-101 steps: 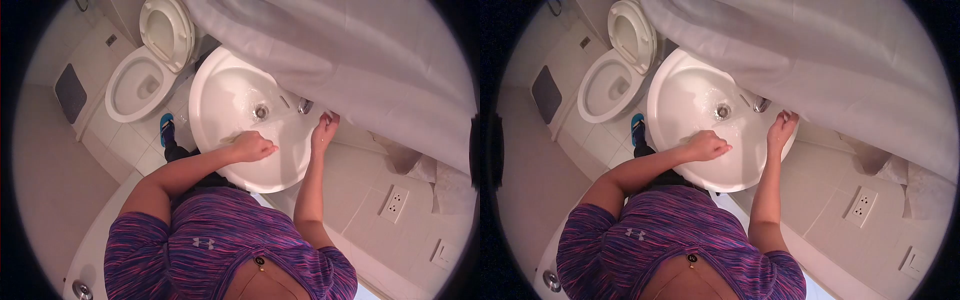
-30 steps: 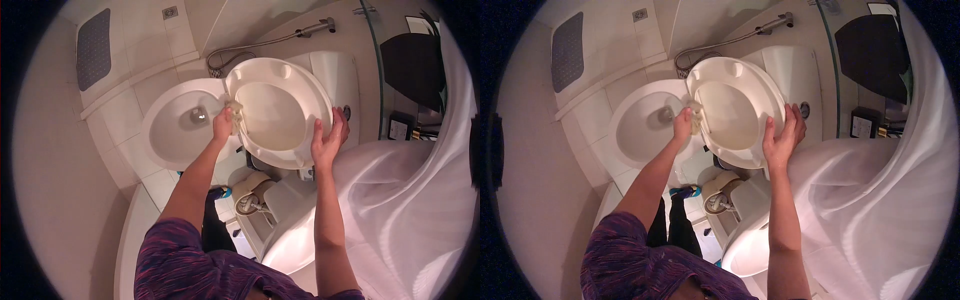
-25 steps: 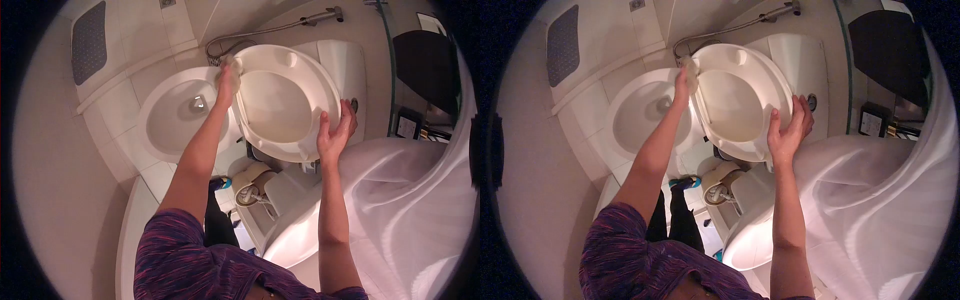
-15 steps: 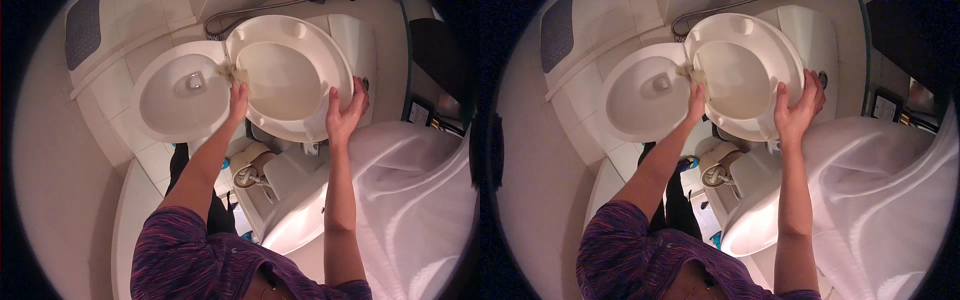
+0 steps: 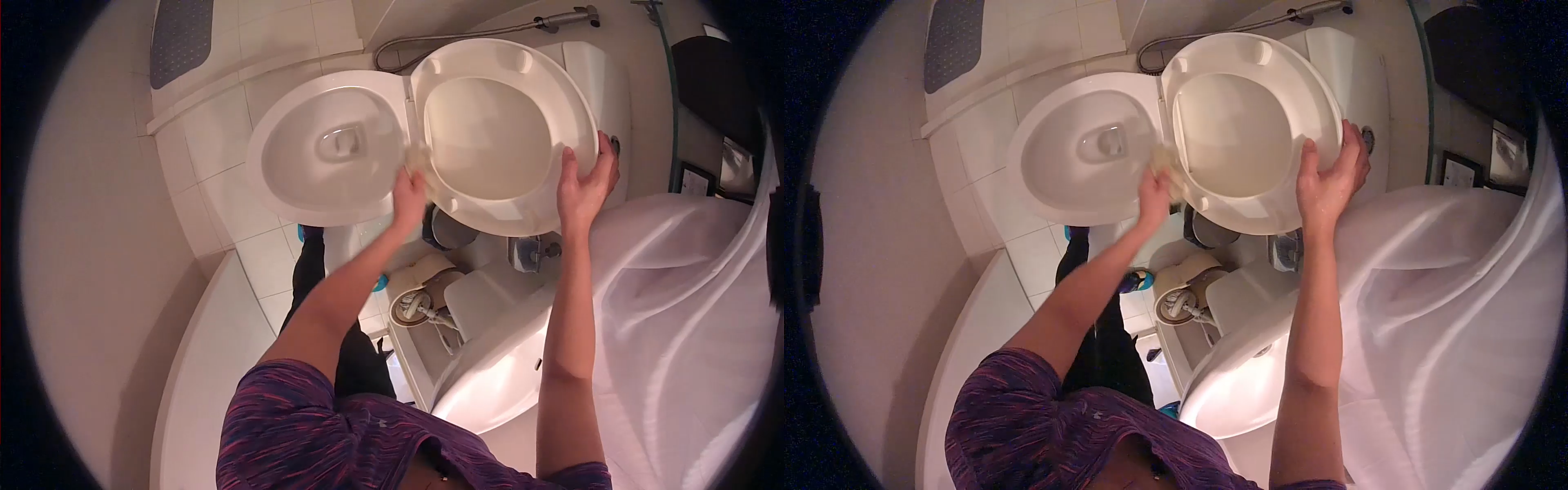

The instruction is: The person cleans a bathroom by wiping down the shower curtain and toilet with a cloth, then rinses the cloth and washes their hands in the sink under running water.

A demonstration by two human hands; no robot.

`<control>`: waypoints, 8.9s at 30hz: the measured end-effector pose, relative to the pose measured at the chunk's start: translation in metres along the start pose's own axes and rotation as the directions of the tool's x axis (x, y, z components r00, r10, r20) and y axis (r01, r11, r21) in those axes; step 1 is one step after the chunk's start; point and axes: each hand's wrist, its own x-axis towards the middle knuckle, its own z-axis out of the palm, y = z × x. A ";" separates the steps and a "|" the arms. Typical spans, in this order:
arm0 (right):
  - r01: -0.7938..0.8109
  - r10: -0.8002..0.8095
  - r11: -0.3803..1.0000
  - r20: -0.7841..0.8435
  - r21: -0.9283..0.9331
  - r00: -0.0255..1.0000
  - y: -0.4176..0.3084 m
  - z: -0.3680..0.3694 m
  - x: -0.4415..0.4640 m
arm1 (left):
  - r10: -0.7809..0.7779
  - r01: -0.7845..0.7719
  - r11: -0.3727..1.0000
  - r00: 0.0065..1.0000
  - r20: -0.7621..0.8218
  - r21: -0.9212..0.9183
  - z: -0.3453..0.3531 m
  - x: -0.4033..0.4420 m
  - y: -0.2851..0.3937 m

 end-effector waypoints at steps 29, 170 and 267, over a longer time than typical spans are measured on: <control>-0.152 0.151 0.988 0.056 0.010 0.987 -0.012 0.004 0.004 | 0.271 -0.297 0.255 0.936 0.226 0.920 -0.293 0.046 -0.057; -0.224 -0.083 0.765 0.438 0.603 0.895 -0.192 0.139 -0.265 | 0.074 -0.093 0.958 0.994 0.077 0.272 -0.284 0.043 0.116; -0.161 0.143 0.987 -0.343 -0.023 0.928 -0.055 -0.009 0.042 | -0.111 0.067 0.179 0.993 -0.047 0.982 -0.305 0.098 0.054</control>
